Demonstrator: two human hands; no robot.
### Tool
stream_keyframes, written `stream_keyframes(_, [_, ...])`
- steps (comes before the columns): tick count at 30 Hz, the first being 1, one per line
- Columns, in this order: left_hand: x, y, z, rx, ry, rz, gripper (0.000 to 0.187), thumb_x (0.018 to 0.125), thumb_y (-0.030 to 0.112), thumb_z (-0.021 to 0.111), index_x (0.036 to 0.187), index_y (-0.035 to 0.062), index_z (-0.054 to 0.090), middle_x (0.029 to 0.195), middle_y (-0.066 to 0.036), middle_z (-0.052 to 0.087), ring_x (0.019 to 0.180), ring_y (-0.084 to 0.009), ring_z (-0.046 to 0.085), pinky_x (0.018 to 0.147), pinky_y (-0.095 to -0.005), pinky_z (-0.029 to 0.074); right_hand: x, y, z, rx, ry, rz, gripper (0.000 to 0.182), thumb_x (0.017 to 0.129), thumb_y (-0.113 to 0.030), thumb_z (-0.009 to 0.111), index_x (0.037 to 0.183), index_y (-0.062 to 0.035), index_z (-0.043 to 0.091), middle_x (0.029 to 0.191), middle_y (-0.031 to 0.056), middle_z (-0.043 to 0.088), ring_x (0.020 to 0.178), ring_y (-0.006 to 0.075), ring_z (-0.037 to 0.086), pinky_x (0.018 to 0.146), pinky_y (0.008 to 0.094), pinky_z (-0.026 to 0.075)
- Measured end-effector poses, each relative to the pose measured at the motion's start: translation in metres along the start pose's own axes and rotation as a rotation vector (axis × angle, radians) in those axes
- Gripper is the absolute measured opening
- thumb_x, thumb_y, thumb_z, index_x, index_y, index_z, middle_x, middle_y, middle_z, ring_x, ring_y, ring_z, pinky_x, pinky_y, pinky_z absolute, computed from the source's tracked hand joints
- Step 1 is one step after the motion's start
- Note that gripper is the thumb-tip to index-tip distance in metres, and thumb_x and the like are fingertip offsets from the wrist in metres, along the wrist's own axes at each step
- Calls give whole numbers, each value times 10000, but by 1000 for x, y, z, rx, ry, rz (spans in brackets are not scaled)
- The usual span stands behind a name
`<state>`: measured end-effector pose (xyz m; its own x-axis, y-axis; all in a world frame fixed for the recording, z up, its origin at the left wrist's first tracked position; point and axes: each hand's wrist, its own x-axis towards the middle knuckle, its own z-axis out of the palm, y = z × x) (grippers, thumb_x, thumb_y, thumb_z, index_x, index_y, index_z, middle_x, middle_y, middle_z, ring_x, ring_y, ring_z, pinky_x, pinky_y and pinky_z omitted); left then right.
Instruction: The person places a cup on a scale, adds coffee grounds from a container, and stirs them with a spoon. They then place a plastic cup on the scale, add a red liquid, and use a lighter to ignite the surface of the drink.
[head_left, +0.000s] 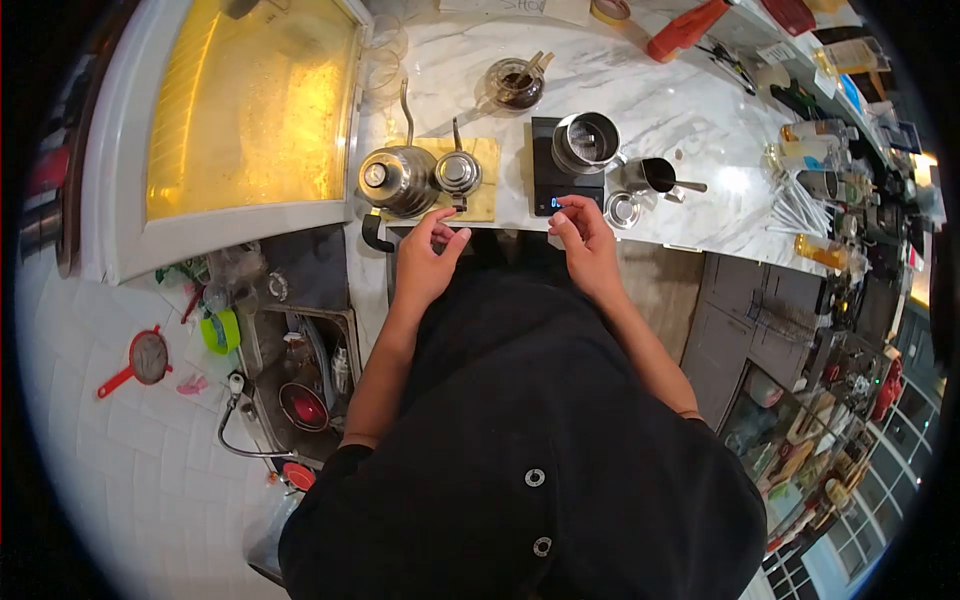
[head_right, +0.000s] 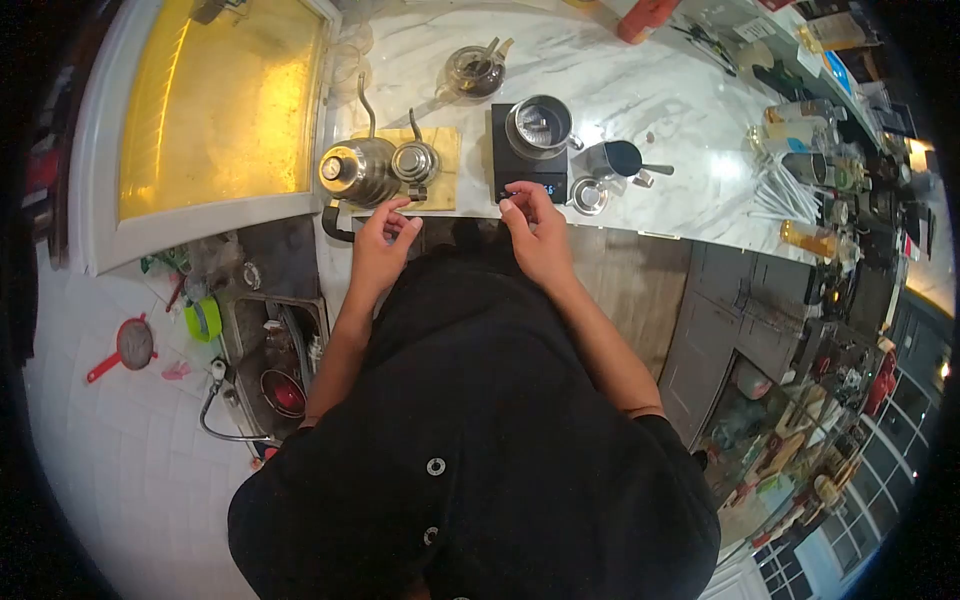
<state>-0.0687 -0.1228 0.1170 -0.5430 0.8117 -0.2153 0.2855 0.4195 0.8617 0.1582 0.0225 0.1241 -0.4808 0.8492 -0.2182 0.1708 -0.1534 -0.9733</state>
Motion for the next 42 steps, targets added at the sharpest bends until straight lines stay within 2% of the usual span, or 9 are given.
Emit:
stream_keyframes(11, [-12,13,-35,-28,-77,-19,413,962,166,782,1343,39,687,944,-38,721,889,-124,658,844,-298,525,11,30,33,60,-41,54,259,1055,-169,674,1260,-17,630,990,22,684,879,83,632,780,255,504])
stream_keyframes(14, [-13,18,-38,-25,-63,29,405,961,145,776,1342,39,687,947,-36,720,903,-124,664,872,-296,526,29,0,35,72,-64,11,240,1082,-120,622,1283,10,603,1050,63,695,956,120,660,892,296,558])
stream_keyframes(21, [23,55,-34,-89,-27,234,355,959,161,772,1292,55,710,961,-63,739,908,-157,696,842,-324,543,82,-108,1,184,-37,-138,272,1073,-136,626,1297,17,609,1011,65,703,905,114,668,794,284,534])
stream_keyframes(29, [131,95,6,18,-20,354,313,971,198,738,1252,62,720,960,-117,728,923,-256,718,848,-370,564,190,-111,-32,-300,27,-221,339,1077,-283,652,1262,1,667,971,80,723,858,144,673,803,287,546])
stream_keyframes(33, [175,96,24,303,16,383,379,953,325,750,1237,76,713,1097,-126,709,1105,-309,651,933,-478,512,237,-98,-40,-660,-28,-261,402,1038,-351,691,1265,-18,687,870,100,720,765,164,660,706,337,529])
stream_keyframes(34, [179,103,28,600,40,325,407,944,354,760,1240,77,716,1138,-124,705,1151,-327,618,961,-512,485,245,-97,-38,-675,-44,-224,531,959,-484,710,1275,-58,720,952,184,758,886,336,732,827,428,566])
stream_keyframes(35, [183,110,31,894,65,260,436,935,382,770,1243,78,720,1179,-123,700,1198,-346,586,988,-546,459,253,-96,-39,-724,-103,-159,547,956,-491,707,1291,-59,713,1006,209,770,976,369,740,888,458,568])
stream_keyframes(39, [210,113,49,1109,-78,133,527,930,496,745,1260,85,730,1333,-118,676,1307,-348,532,1029,-596,426,278,-87,-30,-902,-230,-149,593,959,-488,703,1342,-37,679,1169,245,763,1154,420,710,1018,471,546])
stream_keyframes(42, [226,104,58,1136,-90,120,440,941,462,727,1172,89,765,1244,-105,720,1271,-340,559,1021,-599,417,295,-78,-20,-924,-298,-119,576,958,-470,707,1330,-31,689,1250,235,744,1199,405,695,1045,465,539])
